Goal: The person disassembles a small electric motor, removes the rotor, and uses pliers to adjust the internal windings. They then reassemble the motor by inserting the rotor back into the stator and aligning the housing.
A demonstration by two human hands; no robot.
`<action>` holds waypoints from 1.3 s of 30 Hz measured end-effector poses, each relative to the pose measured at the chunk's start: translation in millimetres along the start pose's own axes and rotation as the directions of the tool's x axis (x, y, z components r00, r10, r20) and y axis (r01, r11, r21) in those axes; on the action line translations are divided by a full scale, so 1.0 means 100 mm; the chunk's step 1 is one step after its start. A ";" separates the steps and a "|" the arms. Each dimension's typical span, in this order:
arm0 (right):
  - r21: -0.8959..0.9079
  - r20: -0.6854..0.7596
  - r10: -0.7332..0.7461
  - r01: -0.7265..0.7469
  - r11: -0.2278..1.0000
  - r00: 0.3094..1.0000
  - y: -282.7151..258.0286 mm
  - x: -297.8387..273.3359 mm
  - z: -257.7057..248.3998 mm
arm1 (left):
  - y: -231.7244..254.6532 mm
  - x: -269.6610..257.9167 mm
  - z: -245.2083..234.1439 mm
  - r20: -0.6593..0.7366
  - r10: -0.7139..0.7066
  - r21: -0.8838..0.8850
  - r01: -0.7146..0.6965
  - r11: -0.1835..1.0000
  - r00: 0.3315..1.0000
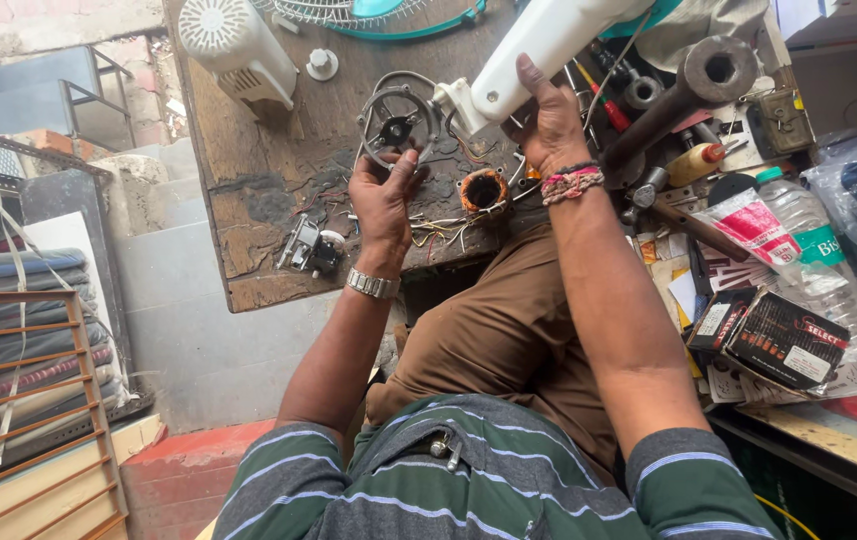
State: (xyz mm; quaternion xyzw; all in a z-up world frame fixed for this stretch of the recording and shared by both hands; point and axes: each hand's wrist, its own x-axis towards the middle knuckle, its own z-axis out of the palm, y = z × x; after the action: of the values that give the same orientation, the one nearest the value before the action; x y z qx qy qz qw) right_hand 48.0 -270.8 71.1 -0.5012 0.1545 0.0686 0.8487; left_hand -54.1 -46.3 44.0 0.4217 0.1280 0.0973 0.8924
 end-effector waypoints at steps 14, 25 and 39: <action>0.156 0.127 -0.089 0.069 0.985 0.988 0.02 -0.11 0.09 | 0.09 0.00 -0.01 0.034 0.082 0.113 -0.086 0.990 0.996; -0.263 -0.135 -0.241 0.200 0.944 0.961 -0.10 0.15 0.20 | -0.03 0.10 -0.13 0.022 -0.013 0.042 0.012 0.999 1.000; -0.132 0.005 -0.308 0.306 0.943 0.951 0.06 0.02 0.16 | 0.25 0.24 -0.46 0.053 -0.248 0.351 0.215 0.911 0.967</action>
State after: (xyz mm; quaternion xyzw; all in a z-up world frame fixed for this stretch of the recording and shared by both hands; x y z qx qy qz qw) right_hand 51.7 -254.2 72.2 -0.5744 0.0763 -0.0582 0.8129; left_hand -47.8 9.7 31.7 0.5565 0.1489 -0.0534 0.8156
